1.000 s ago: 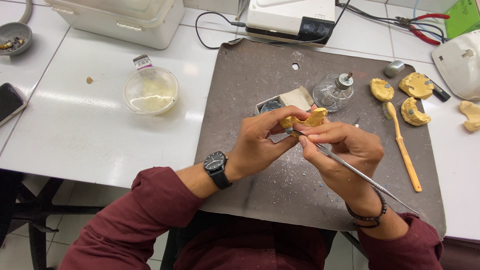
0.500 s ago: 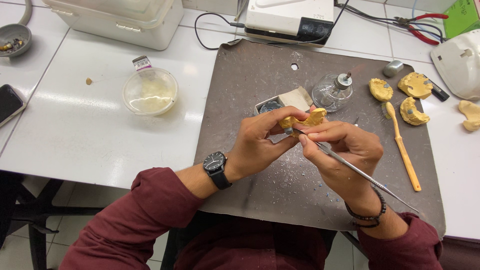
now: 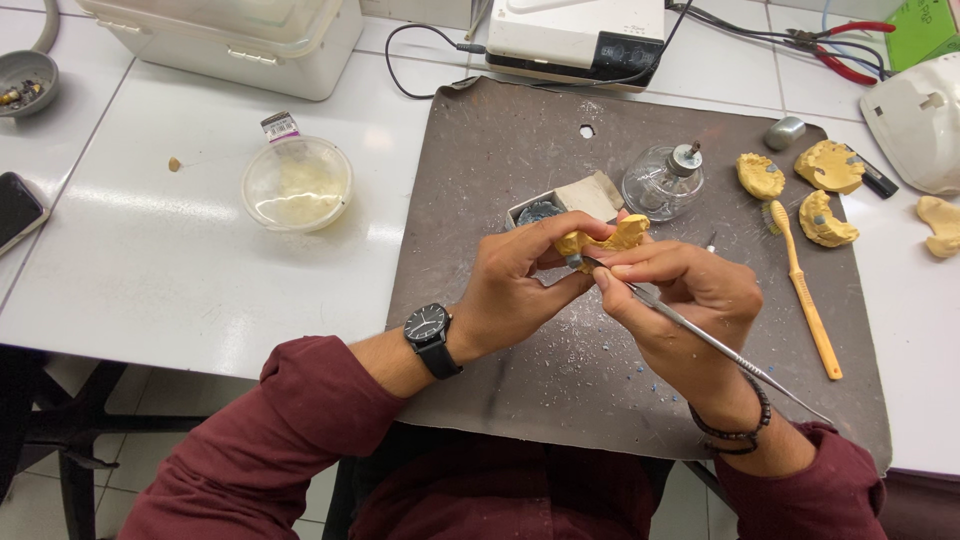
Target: The person holds a yellow dental stone model in one hand and uses a metal wax carving instrument to sculpt and smooth blue wax on the model's teeth, occasionally rotating the model and brushing debris away with a toothbrush. They continue carving and refining the wax pattern throughout the episode.
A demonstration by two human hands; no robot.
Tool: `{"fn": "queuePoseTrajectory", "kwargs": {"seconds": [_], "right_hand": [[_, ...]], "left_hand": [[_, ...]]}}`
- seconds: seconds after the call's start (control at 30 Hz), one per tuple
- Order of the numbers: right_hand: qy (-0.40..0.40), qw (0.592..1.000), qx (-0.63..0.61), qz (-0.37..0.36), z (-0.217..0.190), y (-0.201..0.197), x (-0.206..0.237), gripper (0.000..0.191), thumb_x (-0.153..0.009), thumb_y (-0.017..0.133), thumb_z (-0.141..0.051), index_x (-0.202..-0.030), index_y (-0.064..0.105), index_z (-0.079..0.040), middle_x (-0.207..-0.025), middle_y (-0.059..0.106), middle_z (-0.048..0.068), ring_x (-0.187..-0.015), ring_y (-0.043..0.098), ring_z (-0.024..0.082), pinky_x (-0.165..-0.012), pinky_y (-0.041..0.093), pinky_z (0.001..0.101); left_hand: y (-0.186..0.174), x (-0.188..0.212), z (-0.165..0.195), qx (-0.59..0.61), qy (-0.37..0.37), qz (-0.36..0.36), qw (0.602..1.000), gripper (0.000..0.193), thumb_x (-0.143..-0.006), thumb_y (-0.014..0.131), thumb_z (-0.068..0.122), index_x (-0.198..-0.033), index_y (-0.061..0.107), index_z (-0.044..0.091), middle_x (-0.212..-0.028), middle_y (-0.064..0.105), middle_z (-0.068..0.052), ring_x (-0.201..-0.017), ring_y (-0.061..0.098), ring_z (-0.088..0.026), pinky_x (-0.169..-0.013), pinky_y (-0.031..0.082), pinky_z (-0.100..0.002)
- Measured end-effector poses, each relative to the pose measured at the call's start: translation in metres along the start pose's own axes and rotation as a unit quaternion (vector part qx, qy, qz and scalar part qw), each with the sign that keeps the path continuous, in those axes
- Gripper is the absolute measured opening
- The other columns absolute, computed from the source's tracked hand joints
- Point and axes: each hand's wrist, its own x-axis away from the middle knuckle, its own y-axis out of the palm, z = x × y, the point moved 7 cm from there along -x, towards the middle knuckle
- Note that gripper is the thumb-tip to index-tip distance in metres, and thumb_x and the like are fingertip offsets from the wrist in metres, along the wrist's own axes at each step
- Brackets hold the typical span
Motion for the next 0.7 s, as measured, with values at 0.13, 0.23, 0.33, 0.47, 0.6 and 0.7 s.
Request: {"fn": "queuePoseTrajectory", "kwargs": {"seconds": [0.13, 0.23, 0.33, 0.47, 0.6, 0.7], "right_hand": [[-0.02, 0.999, -0.019, -0.025, -0.002, -0.001, 0.0, 0.012, -0.09, 0.078, 0.006, -0.095, 0.068, 0.002, -0.1, 0.076, 0.016, -0.096, 0.078, 0.021, -0.092, 0.064, 0.031], [-0.012, 0.999, -0.051, 0.013, -0.002, -0.009, 0.003, 0.01, -0.092, 0.074, 0.006, -0.097, 0.066, 0.002, -0.1, 0.075, 0.017, -0.096, 0.077, 0.023, -0.105, 0.061, 0.0381], [-0.02, 0.992, -0.078, 0.094, -0.001, -0.023, 0.005, 0.012, -0.097, 0.071, 0.005, -0.1, 0.061, 0.001, -0.098, 0.072, 0.018, -0.094, 0.077, 0.024, -0.105, 0.064, 0.0404], [-0.034, 0.98, -0.104, 0.168, 0.004, -0.04, 0.005, 0.016, -0.101, 0.071, 0.003, -0.103, 0.055, 0.0, -0.096, 0.069, 0.017, -0.088, 0.076, 0.024, -0.089, 0.067, 0.0359], [-0.04, 0.98, -0.101, 0.169, 0.007, -0.044, 0.006, 0.018, -0.106, 0.07, 0.003, -0.104, 0.053, 0.002, -0.098, 0.068, 0.019, -0.089, 0.076, 0.026, -0.087, 0.067, 0.0353], [-0.028, 0.98, -0.105, 0.166, 0.008, -0.042, 0.008, 0.017, -0.105, 0.07, 0.004, -0.105, 0.053, 0.001, -0.098, 0.068, 0.019, -0.089, 0.076, 0.026, -0.086, 0.066, 0.0342]], "left_hand": [[0.001, 0.002, -0.004, 0.036, -0.008, -0.004, 0.999, 0.045, -0.094, 0.079, -0.002, -0.135, 0.06, 0.006, -0.132, 0.07, -0.011, -0.124, 0.071, -0.021, -0.106, 0.059, -0.034], [0.003, 0.003, -0.006, 0.118, -0.007, -0.003, 0.993, 0.042, -0.096, 0.077, -0.005, -0.132, 0.056, 0.005, -0.137, 0.066, -0.011, -0.129, 0.068, -0.021, -0.108, 0.058, -0.034], [0.004, 0.001, -0.01, 0.176, -0.031, -0.001, 0.984, 0.042, -0.096, 0.078, -0.006, -0.127, 0.052, 0.005, -0.136, 0.064, -0.011, -0.127, 0.067, -0.022, -0.105, 0.061, -0.034], [0.011, -0.002, -0.012, 0.293, -0.092, -0.049, 0.95, 0.039, -0.099, 0.073, -0.007, -0.123, 0.047, 0.008, -0.132, 0.062, -0.013, -0.132, 0.065, -0.025, -0.113, 0.058, -0.037], [0.018, -0.001, -0.011, 0.332, -0.16, -0.111, 0.923, 0.037, -0.097, 0.07, -0.007, -0.122, 0.047, 0.006, -0.135, 0.063, -0.014, -0.133, 0.065, -0.028, -0.11, 0.055, -0.037], [0.022, -0.001, -0.008, 0.339, -0.172, -0.131, 0.916, 0.037, -0.096, 0.072, -0.009, -0.12, 0.047, 0.005, -0.132, 0.063, -0.014, -0.132, 0.065, -0.028, -0.111, 0.055, -0.038]]}}
